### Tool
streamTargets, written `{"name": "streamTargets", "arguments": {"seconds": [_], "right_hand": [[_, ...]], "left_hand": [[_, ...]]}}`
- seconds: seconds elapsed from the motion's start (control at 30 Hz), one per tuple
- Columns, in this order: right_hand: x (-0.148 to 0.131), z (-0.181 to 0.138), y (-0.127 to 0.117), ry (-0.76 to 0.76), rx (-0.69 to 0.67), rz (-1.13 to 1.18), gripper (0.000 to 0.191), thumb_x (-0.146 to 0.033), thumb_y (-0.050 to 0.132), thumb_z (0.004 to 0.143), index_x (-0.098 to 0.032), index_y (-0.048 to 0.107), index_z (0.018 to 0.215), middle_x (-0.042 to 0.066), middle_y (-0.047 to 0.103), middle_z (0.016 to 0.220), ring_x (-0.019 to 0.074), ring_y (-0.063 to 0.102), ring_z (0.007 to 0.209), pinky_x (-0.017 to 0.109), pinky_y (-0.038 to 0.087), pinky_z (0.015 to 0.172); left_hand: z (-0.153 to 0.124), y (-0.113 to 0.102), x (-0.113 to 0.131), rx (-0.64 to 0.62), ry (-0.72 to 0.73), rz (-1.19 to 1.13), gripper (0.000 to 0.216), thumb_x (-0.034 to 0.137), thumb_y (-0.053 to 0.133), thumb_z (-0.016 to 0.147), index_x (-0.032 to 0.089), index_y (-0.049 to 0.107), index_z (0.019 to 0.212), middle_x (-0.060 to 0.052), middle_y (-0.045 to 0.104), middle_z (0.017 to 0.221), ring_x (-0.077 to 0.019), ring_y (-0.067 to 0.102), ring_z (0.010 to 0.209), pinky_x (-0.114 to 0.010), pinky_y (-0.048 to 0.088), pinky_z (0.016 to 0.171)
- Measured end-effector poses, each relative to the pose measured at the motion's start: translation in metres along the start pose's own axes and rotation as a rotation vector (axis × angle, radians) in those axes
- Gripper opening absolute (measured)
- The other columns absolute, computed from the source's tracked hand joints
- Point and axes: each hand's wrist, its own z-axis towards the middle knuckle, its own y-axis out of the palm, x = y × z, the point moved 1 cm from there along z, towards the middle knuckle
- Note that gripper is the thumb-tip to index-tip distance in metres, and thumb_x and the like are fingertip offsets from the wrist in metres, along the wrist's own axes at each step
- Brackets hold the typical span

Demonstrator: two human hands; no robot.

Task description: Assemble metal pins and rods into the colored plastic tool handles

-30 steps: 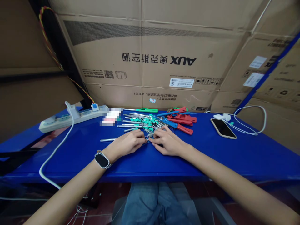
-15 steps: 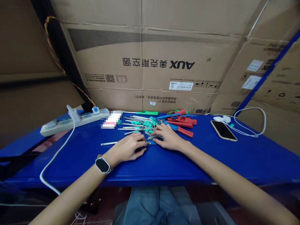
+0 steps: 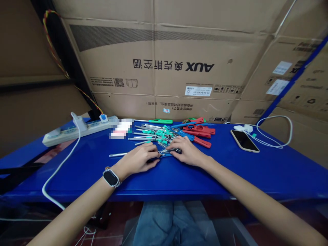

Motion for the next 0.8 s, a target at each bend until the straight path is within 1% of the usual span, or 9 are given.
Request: {"name": "streamTargets", "arguments": {"seconds": [0.23,0.37,0.53,0.67,0.8], "right_hand": [[-0.0004,-0.0002,0.0002,-0.006,-0.029,0.005,0.021,-0.017,0.059,0.093,-0.023,0.072,0.109,0.006,0.069,0.105,0.0216,0.055,0.105,0.038,0.032,0.088],[-0.0019,-0.0009,-0.0003,-0.031,-0.046,-0.031,0.023,-0.018,0.057,0.095,-0.022,0.071,0.112,0.007,0.068,0.105,0.0220,0.055,0.105,0.038,0.033,0.087],[-0.0032,-0.0005,-0.0003,-0.033,-0.051,-0.069,0.022,-0.017,0.058,0.094,-0.023,0.073,0.110,0.007,0.067,0.103,0.0213,0.056,0.104,0.036,0.033,0.084],[-0.0039,-0.0004,0.0004,-0.036,-0.043,-0.081,0.022,-0.017,0.059,0.094,-0.023,0.073,0.109,0.006,0.068,0.102,0.0205,0.057,0.102,0.035,0.033,0.082],[-0.0046,-0.0002,0.0008,-0.035,-0.046,-0.104,0.022,-0.017,0.060,0.093,-0.023,0.074,0.109,0.006,0.068,0.101,0.0197,0.059,0.100,0.035,0.031,0.081]], "left_hand": [[-0.0002,-0.0005,-0.0004,-0.006,-0.015,-0.022,0.019,0.025,0.050,0.097,0.017,0.067,0.096,-0.007,0.062,0.092,-0.0187,0.059,0.085,-0.031,0.049,0.078],[0.0003,-0.0003,-0.0004,0.002,-0.036,-0.014,0.020,0.027,0.050,0.097,0.017,0.067,0.100,-0.007,0.063,0.093,-0.0199,0.058,0.087,-0.034,0.049,0.081],[0.0019,-0.0008,0.0005,0.029,-0.090,0.041,0.028,0.034,0.052,0.097,0.018,0.064,0.115,-0.010,0.062,0.108,-0.0241,0.056,0.099,-0.039,0.047,0.088],[0.0030,0.0005,0.0008,0.003,-0.080,0.069,0.027,0.036,0.049,0.099,0.019,0.068,0.110,-0.009,0.062,0.108,-0.0240,0.056,0.099,-0.039,0.047,0.087],[0.0046,0.0011,0.0030,-0.017,-0.049,0.123,0.026,0.033,0.048,0.100,0.020,0.069,0.110,-0.009,0.061,0.107,-0.0234,0.056,0.096,-0.039,0.047,0.086]]}}
